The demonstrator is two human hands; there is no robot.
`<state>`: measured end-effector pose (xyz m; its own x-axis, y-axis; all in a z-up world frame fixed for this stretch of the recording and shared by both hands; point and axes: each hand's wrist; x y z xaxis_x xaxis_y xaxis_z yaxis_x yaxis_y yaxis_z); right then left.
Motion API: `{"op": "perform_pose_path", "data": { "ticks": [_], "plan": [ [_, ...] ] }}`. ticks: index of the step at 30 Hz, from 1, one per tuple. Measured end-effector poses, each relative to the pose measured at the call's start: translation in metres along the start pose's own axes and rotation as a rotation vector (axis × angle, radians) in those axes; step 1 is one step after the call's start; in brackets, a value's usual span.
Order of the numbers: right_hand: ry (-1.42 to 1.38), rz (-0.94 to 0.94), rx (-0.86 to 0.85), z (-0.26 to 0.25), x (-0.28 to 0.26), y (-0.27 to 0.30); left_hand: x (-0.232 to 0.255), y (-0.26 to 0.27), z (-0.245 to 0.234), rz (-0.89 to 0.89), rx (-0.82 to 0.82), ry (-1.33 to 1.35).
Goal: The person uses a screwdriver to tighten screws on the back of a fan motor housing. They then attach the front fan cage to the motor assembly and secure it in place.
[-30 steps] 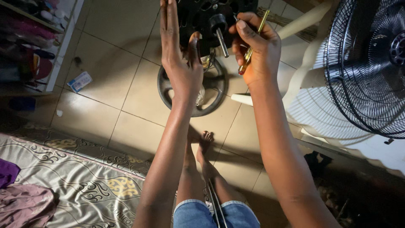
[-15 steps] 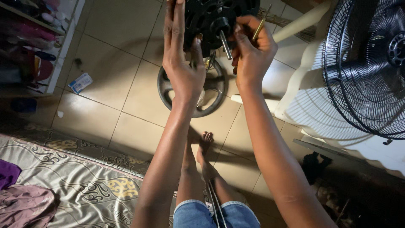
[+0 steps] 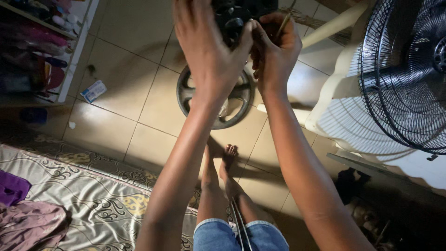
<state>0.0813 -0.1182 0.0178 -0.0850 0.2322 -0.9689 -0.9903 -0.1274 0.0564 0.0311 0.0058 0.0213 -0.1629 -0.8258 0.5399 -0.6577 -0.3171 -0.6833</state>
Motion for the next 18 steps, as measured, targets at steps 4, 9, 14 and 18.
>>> {"op": "perform_pose_path", "data": {
  "ticks": [4, 9, 14, 18],
  "plan": [
    [0.197, -0.04, 0.058, -0.004, 0.0, -0.005, 0.004, -0.024, 0.007, -0.028, -0.093, -0.181],
    [0.324, -0.046, 0.014, -0.011, -0.004, -0.007, 0.002, -0.033, 0.003, 0.033, -0.048, -0.259],
    [0.173, 0.162, -0.053, -0.019, -0.014, 0.006, -0.003, -0.037, 0.0, -0.024, -0.121, -0.255],
    [0.35, 0.115, -0.223, -0.032, -0.026, 0.03, -0.005, -0.039, -0.003, -0.023, -0.128, -0.252]
  ]
}}
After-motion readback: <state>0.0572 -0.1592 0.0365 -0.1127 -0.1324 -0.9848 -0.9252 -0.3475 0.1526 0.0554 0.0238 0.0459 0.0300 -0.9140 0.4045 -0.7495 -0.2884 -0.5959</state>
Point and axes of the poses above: each hand's wrist, its own y-axis away from the middle knuckle, its own z-axis out of the palm, x = y × z, and after that the axes turned 9 degrees about z, right-handed
